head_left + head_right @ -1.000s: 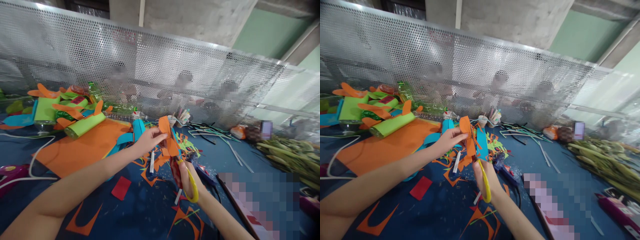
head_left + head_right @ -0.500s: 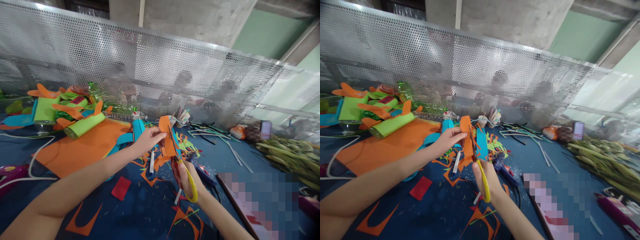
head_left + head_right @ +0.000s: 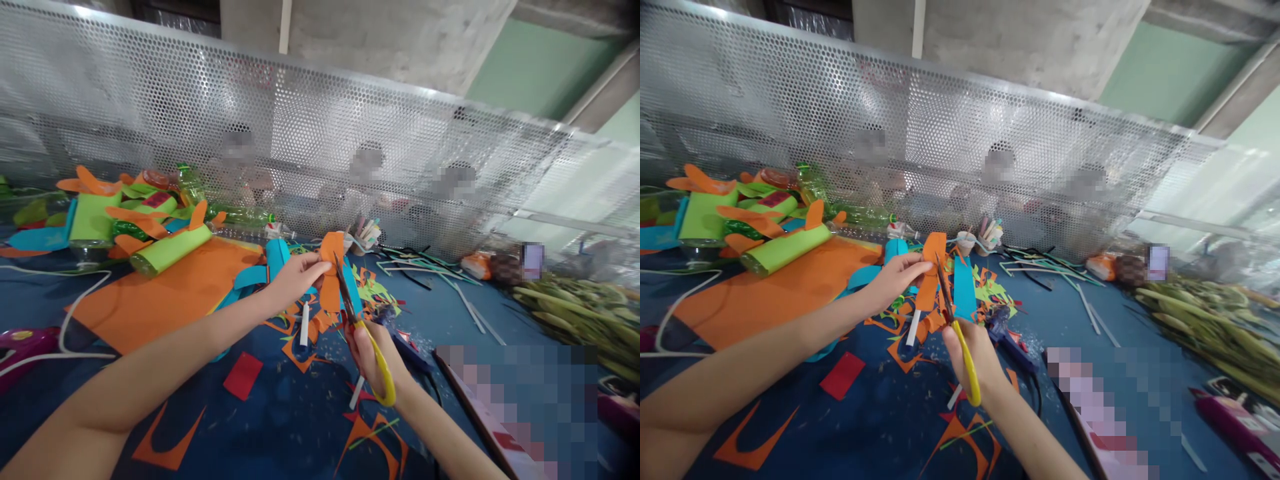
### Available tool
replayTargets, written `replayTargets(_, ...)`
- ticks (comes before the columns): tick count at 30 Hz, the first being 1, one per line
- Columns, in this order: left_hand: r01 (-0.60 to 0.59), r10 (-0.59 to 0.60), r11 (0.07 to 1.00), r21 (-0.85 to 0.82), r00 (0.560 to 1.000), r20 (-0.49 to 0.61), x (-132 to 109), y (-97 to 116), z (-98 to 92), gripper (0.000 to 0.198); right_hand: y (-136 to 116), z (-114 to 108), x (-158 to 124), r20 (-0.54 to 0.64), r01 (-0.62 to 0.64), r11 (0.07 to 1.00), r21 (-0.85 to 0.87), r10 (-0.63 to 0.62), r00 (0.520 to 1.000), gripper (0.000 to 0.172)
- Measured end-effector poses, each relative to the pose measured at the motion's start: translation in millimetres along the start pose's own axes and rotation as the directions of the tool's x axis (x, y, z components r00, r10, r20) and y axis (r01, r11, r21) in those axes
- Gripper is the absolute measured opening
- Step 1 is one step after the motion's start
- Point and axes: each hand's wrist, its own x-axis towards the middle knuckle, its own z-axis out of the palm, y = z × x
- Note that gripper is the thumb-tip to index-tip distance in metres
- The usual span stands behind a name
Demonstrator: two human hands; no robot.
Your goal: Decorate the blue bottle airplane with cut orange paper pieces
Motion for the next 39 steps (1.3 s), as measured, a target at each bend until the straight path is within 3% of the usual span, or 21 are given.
replayTargets(10,0.009,-0.009,1.0,0.011,1.0,0.003,0,-2,-2.5,0.024,1,0,1,-0.039,0.058,0.994,-0.091,-0.062,0.997,0.051)
replayTargets(14,0.002,0.0,0.996,-0.094,1.0,0.019,0,-1,-1.1,0.02,2,-1,2,-0.021,0.061,0.992,-0.111,-0.064,0.998,0.051)
replayTargets(17,-0.029,0.032,0.992,-0.126,0.999,0.024,1,-3,-0.8,0.019,0,-1,1,0.038,0.078,0.993,-0.087,-0.075,0.996,0.054)
replayTargets(24,-0.059,0.059,0.997,0.045,0.998,0.005,0,-9,1.1,0.021,10,6,0,0.082,0.061,0.998,0.019,-0.062,0.995,0.059)
replayTargets(31,0.045,-0.039,0.995,-0.084,0.997,0.064,-4,-11,7.7,0.02,17,11,1,0.094,0.001,0.984,0.178,-0.018,0.995,0.066)
replayTargets(39,0.036,-0.03,0.995,-0.097,0.998,0.063,-4,-6,8.3,0.016,15,8,1,0.07,0.03,0.995,0.1,-0.038,0.997,0.063)
